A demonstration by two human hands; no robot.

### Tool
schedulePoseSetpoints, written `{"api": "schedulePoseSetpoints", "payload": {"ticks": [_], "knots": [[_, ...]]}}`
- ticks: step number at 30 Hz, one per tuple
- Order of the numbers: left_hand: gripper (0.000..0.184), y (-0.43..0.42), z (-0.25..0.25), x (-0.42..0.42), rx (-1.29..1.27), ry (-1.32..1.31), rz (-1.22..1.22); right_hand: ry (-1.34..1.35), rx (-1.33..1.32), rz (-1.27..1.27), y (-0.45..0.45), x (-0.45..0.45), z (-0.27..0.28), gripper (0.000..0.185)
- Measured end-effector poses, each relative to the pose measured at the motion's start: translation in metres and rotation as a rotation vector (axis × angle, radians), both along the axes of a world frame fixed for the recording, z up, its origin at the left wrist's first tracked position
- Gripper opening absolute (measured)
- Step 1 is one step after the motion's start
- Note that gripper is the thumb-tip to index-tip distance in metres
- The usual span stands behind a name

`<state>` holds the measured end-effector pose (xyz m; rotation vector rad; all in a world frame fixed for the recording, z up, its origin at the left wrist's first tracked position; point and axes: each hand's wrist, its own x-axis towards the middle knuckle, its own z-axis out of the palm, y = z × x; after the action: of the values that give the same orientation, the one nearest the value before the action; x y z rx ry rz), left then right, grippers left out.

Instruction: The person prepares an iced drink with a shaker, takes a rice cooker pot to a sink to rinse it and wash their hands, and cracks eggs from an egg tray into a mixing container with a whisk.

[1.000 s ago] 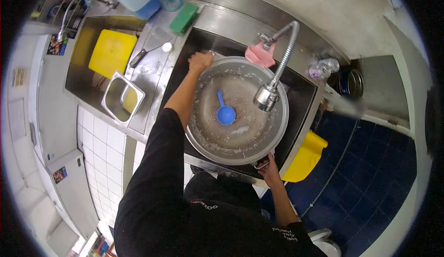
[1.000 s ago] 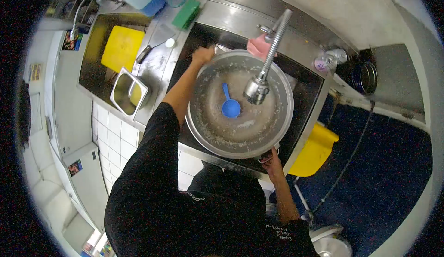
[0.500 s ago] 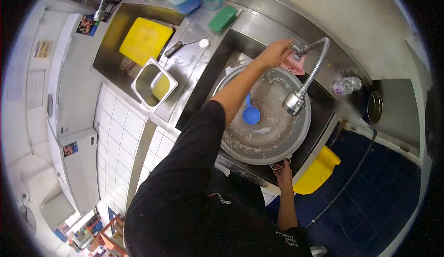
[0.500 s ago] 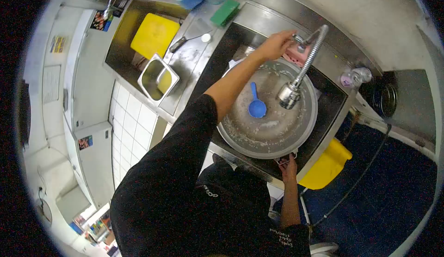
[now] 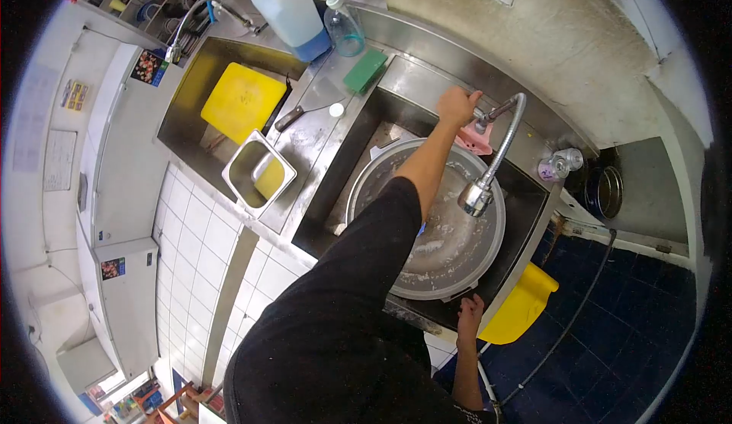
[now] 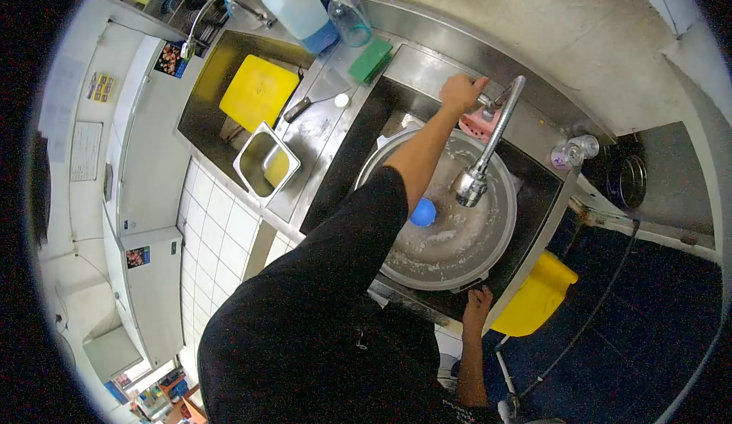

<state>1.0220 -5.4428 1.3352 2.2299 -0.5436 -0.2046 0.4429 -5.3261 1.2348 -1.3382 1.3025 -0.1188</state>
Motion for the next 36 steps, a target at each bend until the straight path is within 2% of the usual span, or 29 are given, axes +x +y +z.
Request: {"api": "schedulePoseSetpoints", "payload": {"ticks": [1, 3, 4, 5, 7, 9, 11, 12, 13, 15, 16, 17, 18, 19, 20, 22, 23, 26, 28, 29, 32, 34, 36], "knots": [[0.039, 0.000, -0.013, -0.009, -0.162, 0.004, 0.098, -0.001, -0.001, -0.006, 0.001, 0.002, 0.011, 0.060], [0.034, 0.011, -0.027, -0.046, -0.562, -0.451, 0.320, -0.093, 0.018, -0.002, -0.003, 0.028, 0.044, 0.051], [0.030, 0.025, -0.038, -0.076, -0.601, -0.233, 0.250, -0.101, 0.014, -0.006, -0.008, 0.041, 0.050, 0.051], [0.032, 0.047, -0.035, -0.116, -0.646, 0.226, 0.149, -0.145, 0.068, -0.020, -0.013, 0.055, 0.055, 0.049], [0.032, 0.080, -0.053, -0.181, -0.716, 0.662, -0.155, -0.269, 0.158, -0.044, -0.019, 0.086, 0.055, 0.044], [0.033, 0.093, -0.016, -0.218, -1.093, 1.032, -0.150, -0.396, 0.262, -0.070, -0.031, 0.127, 0.053, 0.041], [0.029, 0.108, 0.029, -0.233, -0.938, 1.271, 0.040, -0.544, 0.460, -0.089, -0.046, 0.173, 0.056, 0.036], [0.029, 0.113, 0.021, -0.232, -0.954, 1.260, 0.075, -0.655, 0.589, -0.094, -0.056, 0.198, 0.056, 0.033], [0.030, 0.112, 0.002, -0.227, -0.900, 1.110, 0.033, -0.689, 0.641, -0.051, -0.065, 0.221, 0.055, 0.034], [0.035, 0.115, -0.001, -0.213, -0.802, 1.077, 0.039, -0.738, 0.699, 0.006, -0.080, 0.263, 0.060, 0.036], [0.040, 0.116, -0.002, -0.206, -0.753, 1.061, 0.042, -0.855, 0.787, 0.003, -0.084, 0.279, 0.069, 0.041], [0.045, 0.122, 0.024, -0.204, -0.690, 0.713, -0.002, -0.973, 0.873, -0.004, -0.088, 0.295, 0.075, 0.046], [0.051, 0.125, 0.034, -0.204, -0.614, 0.370, -0.044, -0.975, 0.878, 0.002, -0.093, 0.310, 0.075, 0.046], [0.056, 0.117, 0.037, -0.216, -0.809, 0.364, -0.048, -1.060, 0.891, 0.132, -0.098, 0.325, 0.075, 0.052], [0.056, 0.113, 0.032, -0.227, -0.808, 0.360, -0.052, -1.145, 0.897, 0.259, -0.099, 0.334, 0.073, 0.059], [0.070, 0.103, 0.019, -0.245, -0.366, -0.080, -0.102, -1.177, 0.823, 0.275, -0.107, 0.336, 0.071, 0.060], [0.085, 0.101, 0.009, -0.245, -0.393, -0.002, -0.213, -1.195, 0.762, 0.293, -0.111, 0.338, 0.070, 0.062], [0.078, 0.101, 0.011, -0.201, -0.598, 0.313, -0.231, -1.243, 0.630, 0.314, -0.104, 0.334, 0.080, 0.065], [0.073, 0.100, 0.016, -0.174, -0.697, 0.462, -0.206, -0.913, 0.456, 0.097, -0.053, 0.320, 0.117, 0.066], [0.071, 0.098, 0.012, -0.177, -0.700, 0.513, -0.197, -0.949, 0.420, 0.025, -0.042, 0.322, 0.130, 0.051], [0.066, 0.093, -0.045, -0.221, -0.563, 0.604, -0.177, -0.831, 0.491, -0.077, -0.064, 0.324, 0.135, 0.049], [0.063, 0.096, -0.076, -0.243, -0.467, 0.650, -0.176, -0.740, 0.367, 0.015, -0.085, 0.313, 0.099, 0.050], [0.060, 0.101, -0.063, -0.230, -0.521, 0.709, -0.213, -0.721, 0.386, 0.033, -0.068, 0.308, 0.111, 0.051]]}}
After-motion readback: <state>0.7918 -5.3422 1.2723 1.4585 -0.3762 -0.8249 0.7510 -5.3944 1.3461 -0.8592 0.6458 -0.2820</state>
